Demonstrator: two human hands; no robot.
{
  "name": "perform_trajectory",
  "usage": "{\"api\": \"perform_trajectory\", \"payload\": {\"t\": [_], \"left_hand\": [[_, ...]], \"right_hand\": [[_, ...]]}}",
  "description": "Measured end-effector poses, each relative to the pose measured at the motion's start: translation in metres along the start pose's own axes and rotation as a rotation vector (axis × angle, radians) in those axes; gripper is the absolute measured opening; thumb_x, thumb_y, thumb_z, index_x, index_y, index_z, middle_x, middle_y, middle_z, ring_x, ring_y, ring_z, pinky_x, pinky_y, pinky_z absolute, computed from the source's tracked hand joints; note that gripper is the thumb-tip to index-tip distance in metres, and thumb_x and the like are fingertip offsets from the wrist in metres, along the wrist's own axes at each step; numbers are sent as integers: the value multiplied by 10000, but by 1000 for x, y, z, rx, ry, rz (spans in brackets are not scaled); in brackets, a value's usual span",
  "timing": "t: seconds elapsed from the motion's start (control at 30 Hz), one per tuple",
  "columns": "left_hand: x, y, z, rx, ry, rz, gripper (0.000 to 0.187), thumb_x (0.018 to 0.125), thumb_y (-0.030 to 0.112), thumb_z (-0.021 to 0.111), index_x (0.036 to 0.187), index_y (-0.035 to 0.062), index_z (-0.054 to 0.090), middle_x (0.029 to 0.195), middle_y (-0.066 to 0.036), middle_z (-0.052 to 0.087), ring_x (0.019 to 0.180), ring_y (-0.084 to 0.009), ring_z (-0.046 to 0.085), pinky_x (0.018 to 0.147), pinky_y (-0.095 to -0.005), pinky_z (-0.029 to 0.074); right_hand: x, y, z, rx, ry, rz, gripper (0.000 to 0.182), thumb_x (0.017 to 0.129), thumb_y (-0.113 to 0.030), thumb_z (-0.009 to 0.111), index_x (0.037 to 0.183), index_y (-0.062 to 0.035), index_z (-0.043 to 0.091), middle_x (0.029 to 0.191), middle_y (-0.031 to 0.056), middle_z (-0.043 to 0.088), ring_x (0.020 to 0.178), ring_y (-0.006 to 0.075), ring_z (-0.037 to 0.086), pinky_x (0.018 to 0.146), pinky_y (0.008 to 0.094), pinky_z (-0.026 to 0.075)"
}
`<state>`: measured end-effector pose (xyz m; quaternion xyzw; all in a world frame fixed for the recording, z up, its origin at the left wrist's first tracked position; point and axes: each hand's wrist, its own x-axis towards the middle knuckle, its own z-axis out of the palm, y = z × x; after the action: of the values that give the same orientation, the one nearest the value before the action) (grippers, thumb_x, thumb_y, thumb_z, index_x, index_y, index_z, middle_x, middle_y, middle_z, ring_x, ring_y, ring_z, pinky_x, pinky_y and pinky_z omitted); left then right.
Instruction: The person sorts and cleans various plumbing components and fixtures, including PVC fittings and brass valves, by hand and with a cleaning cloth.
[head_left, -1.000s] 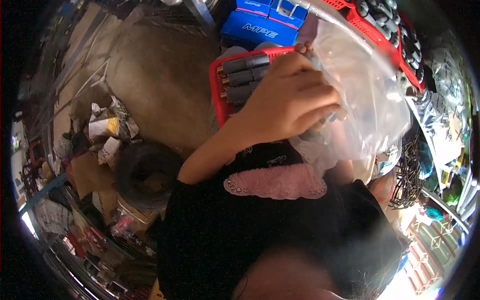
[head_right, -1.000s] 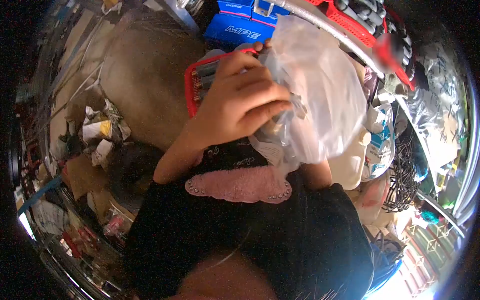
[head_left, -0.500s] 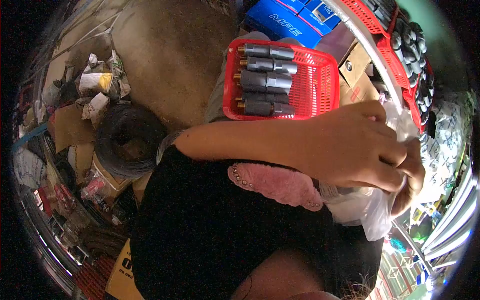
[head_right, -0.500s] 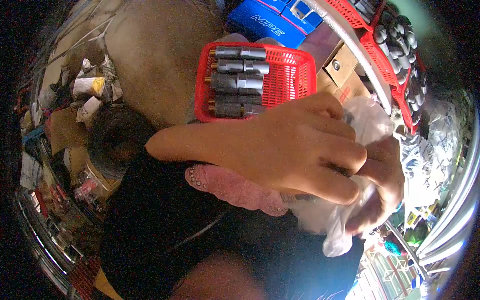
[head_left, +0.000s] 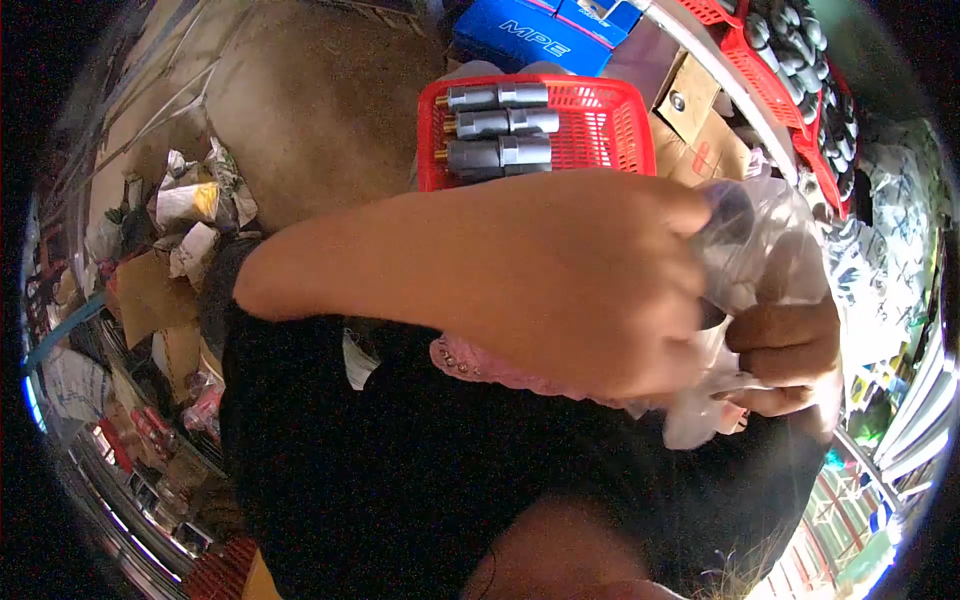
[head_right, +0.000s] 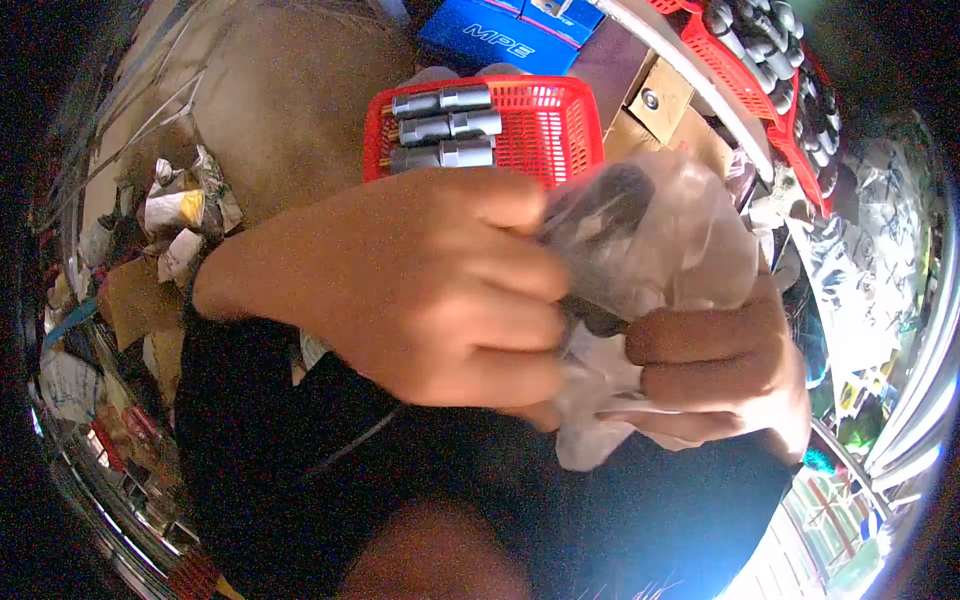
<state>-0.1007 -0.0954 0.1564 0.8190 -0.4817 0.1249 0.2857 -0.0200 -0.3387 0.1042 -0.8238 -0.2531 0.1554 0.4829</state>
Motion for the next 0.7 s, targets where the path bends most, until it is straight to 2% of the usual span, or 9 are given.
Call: {"api": "perform_trajectory", "payload": {"t": [0.1, 0.23, 0.33, 0.37, 0.47, 0.53, 0.57, 0.63, 0.7], "left_hand": [[-20, 6, 0, -25, 89, 6, 259, 706, 344, 711, 667, 154, 540, 676, 59, 479, 635, -121, 490, 587, -306, 345], [-34, 6, -10, -95, 77, -7, 290, 668, 350, 724, 627, 159, 508, 653, 60, 454, 630, -117, 480, 586, -306, 336], [-43, -12, -3, -189, 115, -42, 253, 640, 245, 750, 640, 150, 516, 646, 34, 432, 648, -159, 493, 574, -316, 374], [-45, -15, 4, -189, 138, -73, 165, 660, 229, 703, 708, 147, 568, 675, 21, 440, 685, -171, 501, 601, -326, 407], [-38, -28, 37, -189, 406, -116, 229, 678, 87, 752, 677, 108, 524, 664, -13, 445, 618, -197, 458, 531, -332, 389], [-20, -30, 65, -249, 688, -208, 492, 628, -27, 816, 562, 86, 342, 576, -27, 397, 506, -178, 389, 444, -300, 309], [-19, -32, 74, -293, 703, -271, 478, 662, -33, 798, 570, 80, 343, 578, -25, 407, 511, -165, 387, 454, -297, 312], [-17, -36, 88, -380, 734, -400, 456, 730, -45, 762, 586, 68, 345, 581, -21, 427, 519, -138, 383, 473, -292, 317], [-13, -38, 95, -509, 816, -482, 419, 797, -43, 713, 600, 61, 358, 589, -5, 439, 541, -100, 382, 487, -283, 317]], "right_hand": [[4, 2, 1, 16, -8, -4, 657, 912, -612, 467, 1348, -121, 491, 1385, 141, 439, 1269, 318, 428, 1047, 521, 362], [9, 4, 2, 112, -7, 21, 676, 906, -633, 463, 1354, -127, 488, 1403, 147, 424, 1289, 325, 413, 1058, 534, 351], [7, 7, 1, 272, 18, 66, 690, 902, -648, 459, 1358, -131, 485, 1417, 152, 412, 1304, 331, 401, 1066, 544, 342], [8, 8, 1, 358, 31, 92, 695, 900, -653, 458, 1359, -132, 484, 1422, 153, 409, 1309, 333, 397, 1068, 547, 339], [12, 25, 8, 880, 54, 119, 709, 896, -669, 454, 1363, -136, 482, 1435, 157, 397, 1323, 339, 386, 1076, 557, 331], [10, 43, 23, 1412, -21, 69, 719, 893, -679, 452, 1366, -139, 480, 1444, 160, 390, 1333, 343, 378, 1082, 563, 325], [8, 51, 34, 1736, -95, 39, 723, 892, -685, 451, 1368, -140, 479, 1449, 162, 386, 1338, 345, 374, 1085, 566, 323], [1, 59, 56, 2173, -258, -45, 733, 889, -695, 448, 1370, -143, 477, 1458, 165, 379, 1348, 349, 367, 1090, 572, 317], [-2, 65, 63, 2157, -232, 19, 831, 852, -739, 454, 1419, -134, 407, 1474, 167, 364, 1354, 344, 361, 1105, 561, 300]]}}
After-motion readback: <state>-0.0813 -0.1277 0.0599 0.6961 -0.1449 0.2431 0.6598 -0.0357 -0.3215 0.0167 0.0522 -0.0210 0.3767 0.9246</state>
